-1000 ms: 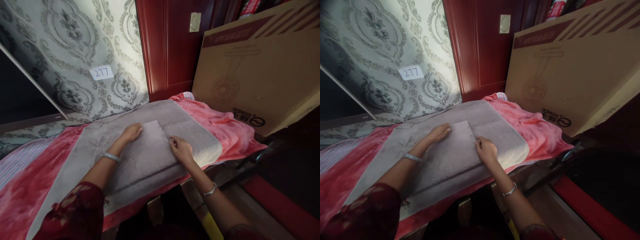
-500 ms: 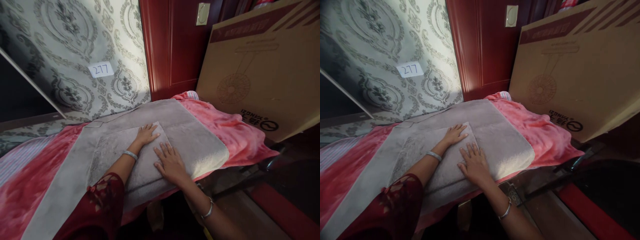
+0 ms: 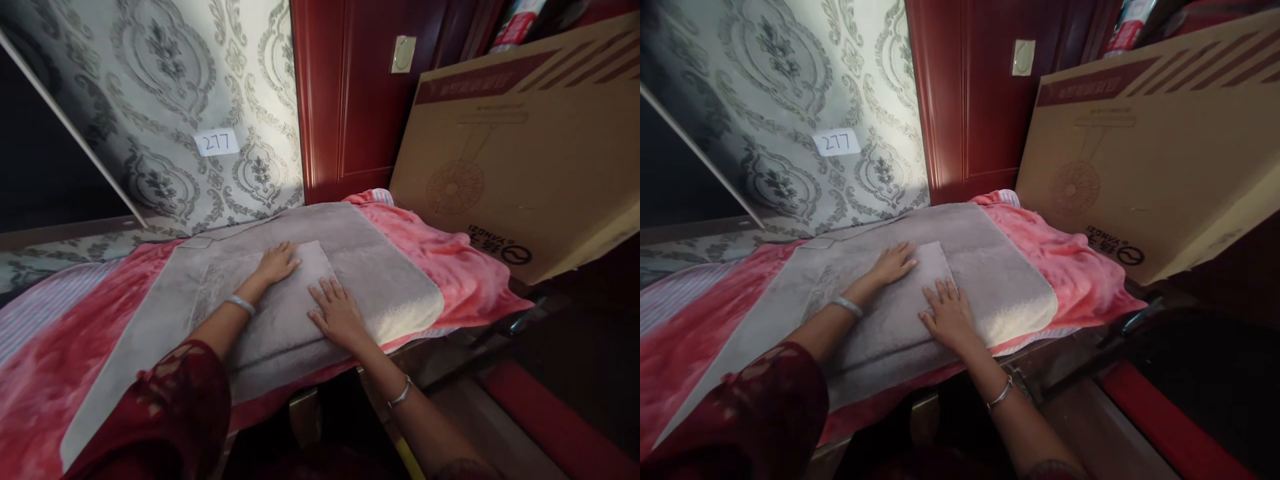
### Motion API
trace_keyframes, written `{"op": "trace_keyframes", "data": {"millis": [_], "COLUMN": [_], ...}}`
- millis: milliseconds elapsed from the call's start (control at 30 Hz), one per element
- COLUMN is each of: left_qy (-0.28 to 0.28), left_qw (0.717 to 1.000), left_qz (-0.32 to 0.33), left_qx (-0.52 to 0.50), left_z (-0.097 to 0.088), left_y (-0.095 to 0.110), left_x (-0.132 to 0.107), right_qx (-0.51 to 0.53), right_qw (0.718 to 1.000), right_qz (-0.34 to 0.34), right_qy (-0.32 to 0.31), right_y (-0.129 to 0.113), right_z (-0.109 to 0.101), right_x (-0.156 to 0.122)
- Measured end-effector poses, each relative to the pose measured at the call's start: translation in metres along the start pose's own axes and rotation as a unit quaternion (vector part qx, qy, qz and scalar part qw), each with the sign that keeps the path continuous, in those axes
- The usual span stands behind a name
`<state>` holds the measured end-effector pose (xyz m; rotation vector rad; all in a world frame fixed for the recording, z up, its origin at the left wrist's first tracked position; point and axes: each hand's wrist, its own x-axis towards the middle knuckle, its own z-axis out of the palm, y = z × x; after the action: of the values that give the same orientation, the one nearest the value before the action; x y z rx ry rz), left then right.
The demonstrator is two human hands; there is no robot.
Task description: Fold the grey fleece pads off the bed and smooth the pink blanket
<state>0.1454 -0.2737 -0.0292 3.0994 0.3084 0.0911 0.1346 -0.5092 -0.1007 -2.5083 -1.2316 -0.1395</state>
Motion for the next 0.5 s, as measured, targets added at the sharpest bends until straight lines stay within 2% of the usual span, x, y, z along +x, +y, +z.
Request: {"op": "trace_keyframes", "data": {"millis": [133,233,367,433,500], "left_qy": [-0.001,-0.009,0.002,0.007,0.012], "left_qw": [0.996,0.991,0.99,0.991,0.991], "left_qz": [-0.074,-0.127,-0.134,-0.129,-0.128], "left_qx": [0.043,0.045,0.04,0.039,0.039], "left_z": [0.001,0.01,0.018,0.018,0.019], "left_y": [-0.041,-0.06,-0.062,-0.06,-0.059], "left_x": [-0.04,-0.055,-0.055,-0.054,-0.054], "right_qx": [-0.003,-0.005,-0.006,-0.003,0.007], "right_qw": [1.0,1.0,0.999,0.999,1.0], "right_qz": [-0.002,-0.002,0.012,0.015,0.009], "right_qy": [0.005,-0.002,-0.048,-0.051,-0.024], "right_y": [0.001,0.001,-0.003,-0.008,-0.013], "right_z": [0.005,0.003,-0.017,-0.031,-0.04], "right_x": [-0.001,-0.002,0.012,0.035,0.066]}}
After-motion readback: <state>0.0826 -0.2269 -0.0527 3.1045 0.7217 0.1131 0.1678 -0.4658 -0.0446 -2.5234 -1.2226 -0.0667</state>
